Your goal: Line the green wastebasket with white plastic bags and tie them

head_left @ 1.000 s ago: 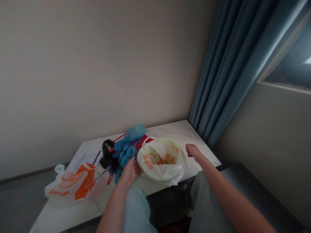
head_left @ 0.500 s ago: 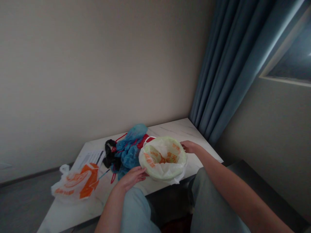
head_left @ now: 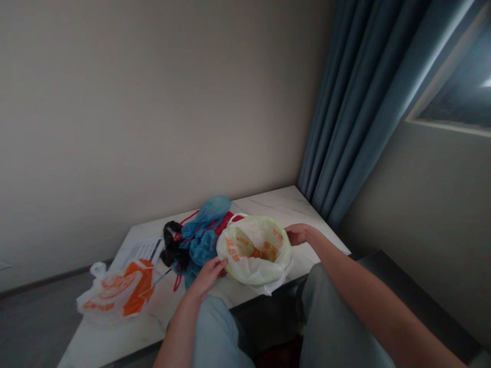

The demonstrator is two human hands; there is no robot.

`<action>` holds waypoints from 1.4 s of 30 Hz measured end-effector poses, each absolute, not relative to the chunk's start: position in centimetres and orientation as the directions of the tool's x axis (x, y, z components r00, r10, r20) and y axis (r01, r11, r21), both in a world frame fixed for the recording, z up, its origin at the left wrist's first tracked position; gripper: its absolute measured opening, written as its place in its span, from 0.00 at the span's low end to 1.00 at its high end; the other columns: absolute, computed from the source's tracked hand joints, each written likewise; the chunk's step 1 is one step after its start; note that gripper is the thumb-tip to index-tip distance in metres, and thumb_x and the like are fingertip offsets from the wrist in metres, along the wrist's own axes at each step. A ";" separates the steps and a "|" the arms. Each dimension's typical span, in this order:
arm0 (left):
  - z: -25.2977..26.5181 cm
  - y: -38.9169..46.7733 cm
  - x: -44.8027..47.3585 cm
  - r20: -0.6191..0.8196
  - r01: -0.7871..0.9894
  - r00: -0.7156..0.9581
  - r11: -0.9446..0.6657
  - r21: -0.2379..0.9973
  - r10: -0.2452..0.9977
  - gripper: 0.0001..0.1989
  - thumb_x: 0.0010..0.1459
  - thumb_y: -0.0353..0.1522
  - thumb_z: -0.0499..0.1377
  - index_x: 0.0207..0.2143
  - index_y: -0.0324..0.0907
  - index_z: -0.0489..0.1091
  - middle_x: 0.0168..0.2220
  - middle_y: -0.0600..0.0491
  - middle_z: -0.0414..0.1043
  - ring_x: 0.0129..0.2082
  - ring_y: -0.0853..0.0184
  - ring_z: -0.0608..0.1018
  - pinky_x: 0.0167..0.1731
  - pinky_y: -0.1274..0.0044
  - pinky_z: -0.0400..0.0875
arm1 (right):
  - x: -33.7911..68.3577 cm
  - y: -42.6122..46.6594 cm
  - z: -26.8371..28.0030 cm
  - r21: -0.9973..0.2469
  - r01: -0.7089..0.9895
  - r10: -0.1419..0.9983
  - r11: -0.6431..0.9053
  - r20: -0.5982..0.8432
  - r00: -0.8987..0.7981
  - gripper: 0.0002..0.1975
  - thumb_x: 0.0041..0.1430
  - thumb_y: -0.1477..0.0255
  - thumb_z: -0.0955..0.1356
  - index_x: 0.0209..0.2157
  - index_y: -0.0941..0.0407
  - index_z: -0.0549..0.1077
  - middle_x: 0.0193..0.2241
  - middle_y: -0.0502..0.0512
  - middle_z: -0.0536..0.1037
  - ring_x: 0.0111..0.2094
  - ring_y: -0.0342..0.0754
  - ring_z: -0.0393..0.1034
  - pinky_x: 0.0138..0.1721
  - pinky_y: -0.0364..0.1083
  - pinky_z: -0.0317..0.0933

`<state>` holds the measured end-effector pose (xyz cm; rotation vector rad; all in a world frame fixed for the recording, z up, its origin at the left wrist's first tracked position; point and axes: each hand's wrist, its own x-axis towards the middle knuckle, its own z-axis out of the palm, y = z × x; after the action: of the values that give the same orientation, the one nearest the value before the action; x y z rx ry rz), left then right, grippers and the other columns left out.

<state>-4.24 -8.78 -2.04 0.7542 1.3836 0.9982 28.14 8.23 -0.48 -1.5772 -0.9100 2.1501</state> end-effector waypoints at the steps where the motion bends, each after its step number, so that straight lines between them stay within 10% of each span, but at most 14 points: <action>1: -2.2 -8.6 -4.2 -0.407 -0.100 -0.106 0.397 0.912 0.907 0.14 0.50 0.37 0.68 0.39 0.39 0.78 0.35 0.48 0.80 0.33 0.64 0.79 0.34 0.77 0.72 | 28.2 8.2 -0.5 -0.665 0.126 0.603 -0.736 -0.729 -0.326 0.07 0.47 0.81 0.71 0.28 0.56 0.73 0.22 0.49 0.77 0.29 0.48 0.74 0.36 0.49 0.69; 15: -2.0 -8.2 -3.7 -0.317 0.014 -0.139 0.322 0.947 0.938 0.13 0.52 0.38 0.67 0.36 0.37 0.77 0.18 0.55 0.71 0.18 0.68 0.71 0.22 0.80 0.67 | 26.2 8.1 -0.8 -0.884 0.393 0.965 -0.252 -0.262 0.030 0.09 0.54 0.79 0.67 0.22 0.55 0.67 0.20 0.50 0.69 0.26 0.44 0.63 0.29 0.42 0.57; 28: -2.5 -8.0 -4.2 -0.349 -0.078 -0.176 0.340 0.937 0.921 0.28 0.48 0.41 0.70 0.49 0.38 0.71 0.31 0.48 0.80 0.24 0.62 0.79 0.25 0.75 0.72 | 25.8 5.9 0.3 -0.625 0.721 0.954 0.299 0.182 -0.238 0.12 0.52 0.81 0.65 0.38 0.55 0.71 0.23 0.46 0.70 0.25 0.43 0.63 0.29 0.42 0.50; 33: -2.9 -7.4 -4.2 -0.379 -0.181 -0.244 0.342 0.922 0.893 0.30 0.43 0.39 0.72 0.49 0.39 0.72 0.30 0.49 0.79 0.24 0.64 0.78 0.26 0.76 0.72 | 25.4 4.9 1.2 -0.583 0.775 0.967 0.245 0.092 -0.237 0.11 0.54 0.80 0.66 0.39 0.57 0.72 0.23 0.51 0.75 0.25 0.44 0.66 0.30 0.42 0.54; 37: -2.6 -6.7 -4.4 -0.384 -0.335 -0.401 0.257 0.907 0.832 0.30 0.39 0.40 0.74 0.44 0.38 0.72 0.27 0.54 0.76 0.22 0.70 0.75 0.24 0.79 0.69 | 26.2 4.2 2.0 -0.717 0.696 0.939 -0.024 -0.255 -0.229 0.05 0.60 0.76 0.64 0.33 0.59 0.73 0.16 0.51 0.73 0.16 0.43 0.65 0.25 0.42 0.57; 42: -1.8 -6.4 -4.6 -0.324 -0.468 -0.433 0.097 0.878 0.841 0.24 0.37 0.34 0.74 0.39 0.39 0.72 0.27 0.55 0.75 0.26 0.70 0.78 0.30 0.79 0.71 | 28.4 4.8 2.3 -0.782 0.595 0.870 -0.185 -0.412 -0.271 0.23 0.64 0.67 0.62 0.15 0.57 0.67 0.08 0.52 0.66 0.13 0.43 0.60 0.23 0.44 0.57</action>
<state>-4.64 -6.42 -1.78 0.4152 1.3106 1.5682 28.36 4.81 2.26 -1.6994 -1.8027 1.4373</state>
